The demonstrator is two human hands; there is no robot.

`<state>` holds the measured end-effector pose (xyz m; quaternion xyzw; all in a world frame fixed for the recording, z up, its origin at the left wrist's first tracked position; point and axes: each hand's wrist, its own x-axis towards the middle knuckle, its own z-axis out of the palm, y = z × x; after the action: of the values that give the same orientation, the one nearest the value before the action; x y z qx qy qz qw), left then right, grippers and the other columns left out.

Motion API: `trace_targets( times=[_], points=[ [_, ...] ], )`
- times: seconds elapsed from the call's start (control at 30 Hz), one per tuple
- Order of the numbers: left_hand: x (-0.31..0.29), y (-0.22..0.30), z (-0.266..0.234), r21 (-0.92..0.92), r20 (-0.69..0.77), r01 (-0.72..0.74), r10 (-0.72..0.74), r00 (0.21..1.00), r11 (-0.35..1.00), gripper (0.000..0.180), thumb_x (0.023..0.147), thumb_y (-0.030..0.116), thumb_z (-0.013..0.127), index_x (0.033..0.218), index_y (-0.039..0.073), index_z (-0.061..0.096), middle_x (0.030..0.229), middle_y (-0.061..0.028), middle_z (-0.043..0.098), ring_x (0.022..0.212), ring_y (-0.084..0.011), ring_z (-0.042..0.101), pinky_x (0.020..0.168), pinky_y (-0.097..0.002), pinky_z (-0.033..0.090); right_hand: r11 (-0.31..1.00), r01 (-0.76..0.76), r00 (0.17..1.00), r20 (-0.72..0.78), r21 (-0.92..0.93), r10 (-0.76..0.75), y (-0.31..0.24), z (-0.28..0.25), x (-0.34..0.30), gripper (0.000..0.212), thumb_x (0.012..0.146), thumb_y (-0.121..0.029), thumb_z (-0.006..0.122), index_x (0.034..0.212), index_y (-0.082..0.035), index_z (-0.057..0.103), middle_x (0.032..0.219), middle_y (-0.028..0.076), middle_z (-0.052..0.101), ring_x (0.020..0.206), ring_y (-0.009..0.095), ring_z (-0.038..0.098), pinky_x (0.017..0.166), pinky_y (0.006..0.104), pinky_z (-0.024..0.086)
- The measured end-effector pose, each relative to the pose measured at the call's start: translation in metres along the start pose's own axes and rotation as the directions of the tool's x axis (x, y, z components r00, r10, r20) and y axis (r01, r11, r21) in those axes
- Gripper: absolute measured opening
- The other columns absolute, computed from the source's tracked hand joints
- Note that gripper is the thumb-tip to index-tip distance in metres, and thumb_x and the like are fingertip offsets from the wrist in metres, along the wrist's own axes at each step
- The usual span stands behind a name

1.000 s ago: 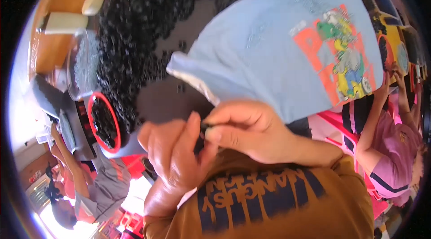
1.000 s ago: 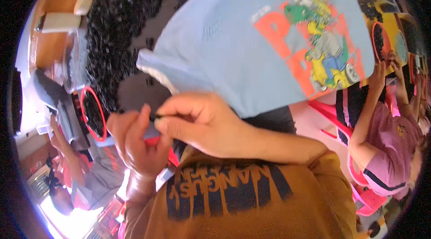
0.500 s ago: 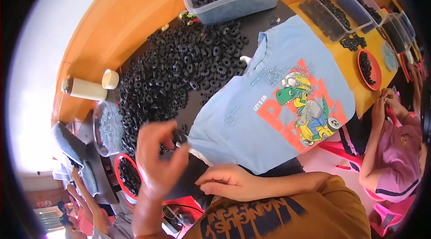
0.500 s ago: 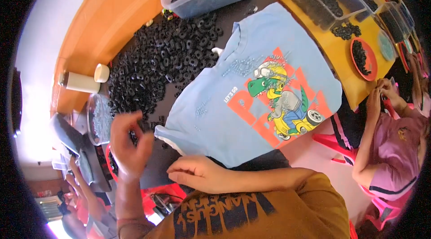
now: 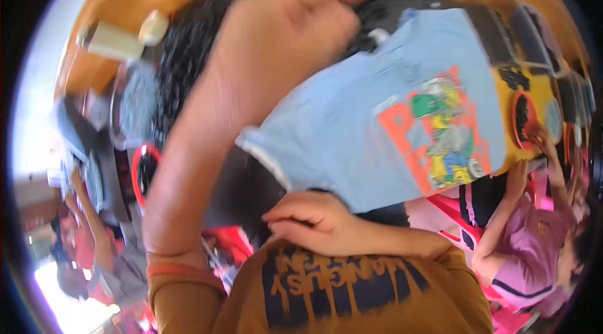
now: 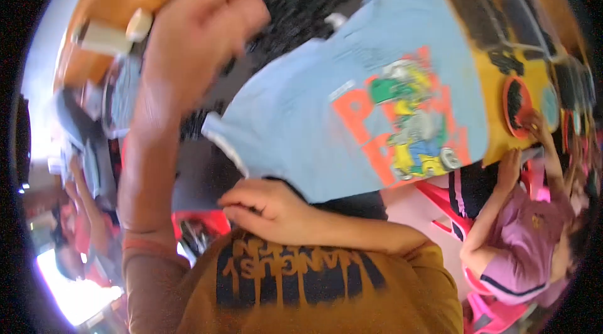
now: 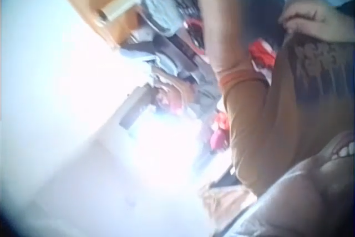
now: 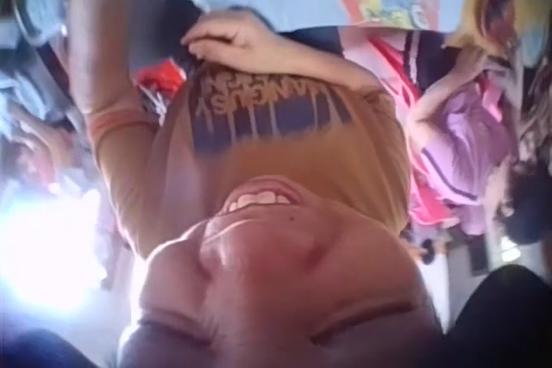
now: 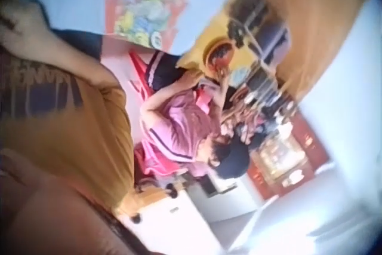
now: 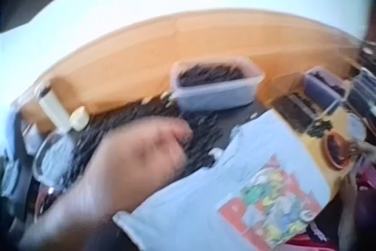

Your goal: Assembling black plastic toggle stoppers by inserting small metal springs into the plastic housings.

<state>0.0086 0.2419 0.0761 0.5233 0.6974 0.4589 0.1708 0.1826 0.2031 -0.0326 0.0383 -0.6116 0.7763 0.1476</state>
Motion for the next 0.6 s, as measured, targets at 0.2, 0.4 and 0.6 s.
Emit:
trace_targets(
  times=[0.2,0.4,0.6],
  points=[
    [-0.198,-0.008,-0.016,0.226,-0.067,-0.127,0.145,0.987,0.966,0.071,0.069,0.034,0.076,0.124,-0.005,0.052,0.103,-0.0175,0.06,0.09,-0.0303,0.058,0.078,-0.0421,0.045,0.686,-0.437,0.875,0.099,0.582,0.474,-0.021,0.015,-0.004,0.03,0.094,-0.01,0.052,0.121,0.001,0.052,0.109,0.009,0.06,0.1,0.015,0.059,0.088,0.0297,0.047],
    [-0.247,0.004,0.007,0.758,0.054,-0.111,0.108,0.993,0.642,0.047,0.091,0.035,0.045,0.128,0.006,0.048,0.141,-0.0123,0.043,0.131,-0.0291,0.04,0.109,-0.0514,0.022,0.837,-0.515,0.802,0.449,0.186,0.394,-0.03,0.03,0.008,0.037,0.08,-0.012,0.072,0.112,0.001,0.057,0.102,0.007,0.061,0.102,0.013,0.055,0.084,0.0309,0.045],
    [-0.264,-0.004,0.02,0.755,0.06,-0.153,0.166,0.984,0.638,0.055,0.092,0.024,0.035,0.143,0.006,0.029,0.144,-0.0103,0.038,0.134,-0.024,0.037,0.112,-0.0435,0.025,0.817,-0.574,0.789,0.227,-0.058,0.571,-0.035,0.044,-0.004,0.02,0.082,-0.003,0.067,0.101,0.0,0.061,0.097,0.004,0.063,0.09,0.01,0.058,0.074,0.0266,0.046]
  ],
)
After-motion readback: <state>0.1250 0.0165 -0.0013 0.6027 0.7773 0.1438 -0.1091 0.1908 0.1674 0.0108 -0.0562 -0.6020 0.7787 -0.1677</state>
